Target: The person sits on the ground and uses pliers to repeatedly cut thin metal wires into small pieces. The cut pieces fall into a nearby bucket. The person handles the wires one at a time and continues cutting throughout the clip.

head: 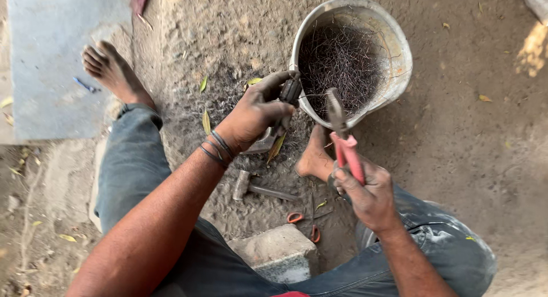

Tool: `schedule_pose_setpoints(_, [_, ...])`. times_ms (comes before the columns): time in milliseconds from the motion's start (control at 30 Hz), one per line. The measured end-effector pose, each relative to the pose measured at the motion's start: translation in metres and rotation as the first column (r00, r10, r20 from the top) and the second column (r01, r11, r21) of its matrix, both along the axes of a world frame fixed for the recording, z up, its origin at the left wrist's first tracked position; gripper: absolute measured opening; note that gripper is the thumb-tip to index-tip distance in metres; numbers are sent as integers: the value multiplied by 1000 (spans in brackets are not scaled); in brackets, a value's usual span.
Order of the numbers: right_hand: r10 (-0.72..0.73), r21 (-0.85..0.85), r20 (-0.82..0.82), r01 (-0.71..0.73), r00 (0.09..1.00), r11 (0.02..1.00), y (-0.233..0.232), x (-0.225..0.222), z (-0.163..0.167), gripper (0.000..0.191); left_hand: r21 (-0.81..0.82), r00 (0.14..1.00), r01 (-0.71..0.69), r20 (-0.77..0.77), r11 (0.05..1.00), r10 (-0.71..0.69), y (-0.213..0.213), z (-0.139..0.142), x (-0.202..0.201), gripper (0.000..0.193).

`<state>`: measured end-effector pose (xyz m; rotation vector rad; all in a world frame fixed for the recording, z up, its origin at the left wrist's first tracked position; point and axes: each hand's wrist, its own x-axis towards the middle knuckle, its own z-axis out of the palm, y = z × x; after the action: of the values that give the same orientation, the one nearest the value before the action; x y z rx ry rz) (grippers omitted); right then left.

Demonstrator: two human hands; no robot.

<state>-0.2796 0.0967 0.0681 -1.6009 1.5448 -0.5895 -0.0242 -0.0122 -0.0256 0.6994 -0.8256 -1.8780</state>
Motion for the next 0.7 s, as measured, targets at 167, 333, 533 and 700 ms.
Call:
schedule_pose_setpoints(167, [157,-162,-52,-164,986,973,3,2,2,21,185,982,-140,-103,973,161,-4,8,-4,43])
schedule_pose_setpoints(333, [309,-183,-125,-328,943,927,5,7,5,22,147,967,-244,118,959,228,-6,7,-1,38])
schedule_pose_setpoints(533, [361,-81,-272,-396,892,915,7,9,6,24,317,947,-304,1,899,320,-13,5,7,45])
schedule_pose_setpoints(700, [295,-56,-227,-315,928,947,0,6,11,25,479,912,-181,-245,859,329,-12,9,11,39])
